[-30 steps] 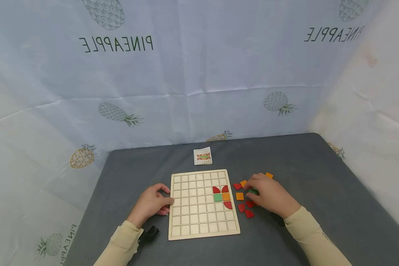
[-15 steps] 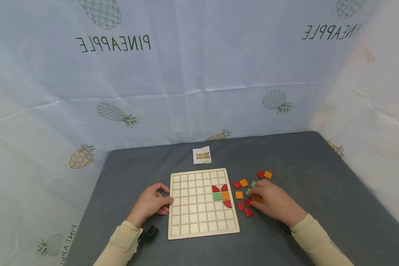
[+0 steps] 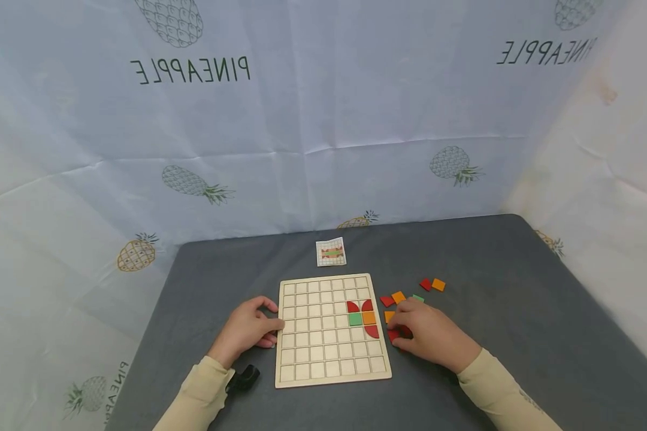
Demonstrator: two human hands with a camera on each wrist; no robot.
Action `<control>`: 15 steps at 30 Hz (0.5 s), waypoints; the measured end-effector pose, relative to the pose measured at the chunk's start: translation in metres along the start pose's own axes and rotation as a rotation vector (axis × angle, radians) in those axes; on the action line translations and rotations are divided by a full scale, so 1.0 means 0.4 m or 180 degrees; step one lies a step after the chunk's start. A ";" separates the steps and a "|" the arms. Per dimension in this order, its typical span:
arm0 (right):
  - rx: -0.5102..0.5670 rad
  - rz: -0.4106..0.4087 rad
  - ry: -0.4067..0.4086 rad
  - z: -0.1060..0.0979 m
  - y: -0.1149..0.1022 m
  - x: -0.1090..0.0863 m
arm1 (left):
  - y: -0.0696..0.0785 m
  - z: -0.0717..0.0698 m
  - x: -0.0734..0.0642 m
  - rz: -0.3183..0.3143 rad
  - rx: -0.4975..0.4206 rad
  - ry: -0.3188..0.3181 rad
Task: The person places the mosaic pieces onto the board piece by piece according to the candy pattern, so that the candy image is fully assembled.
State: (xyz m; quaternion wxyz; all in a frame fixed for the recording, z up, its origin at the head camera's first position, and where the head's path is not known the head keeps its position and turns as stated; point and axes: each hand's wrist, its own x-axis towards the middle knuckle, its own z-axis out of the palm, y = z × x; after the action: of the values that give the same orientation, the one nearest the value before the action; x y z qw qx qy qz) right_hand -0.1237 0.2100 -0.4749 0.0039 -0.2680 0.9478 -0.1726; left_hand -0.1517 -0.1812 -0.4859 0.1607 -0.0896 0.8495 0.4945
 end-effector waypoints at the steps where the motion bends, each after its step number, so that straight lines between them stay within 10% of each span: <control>1: 0.0011 -0.0002 -0.0010 0.000 0.000 0.000 | 0.000 0.000 0.000 0.0001 0.0001 -0.0001; 15: 0.0055 -0.0067 -0.0009 -0.006 -0.007 0.015 | 0.001 -0.003 -0.003 0.0014 -0.0018 -0.0022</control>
State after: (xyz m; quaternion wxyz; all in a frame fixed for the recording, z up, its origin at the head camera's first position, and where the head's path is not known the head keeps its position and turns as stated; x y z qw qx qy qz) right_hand -0.1276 0.2052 -0.4713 0.0057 -0.2782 0.9434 -0.1804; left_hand -0.1507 -0.1820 -0.4845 0.1623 -0.0864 0.8477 0.4976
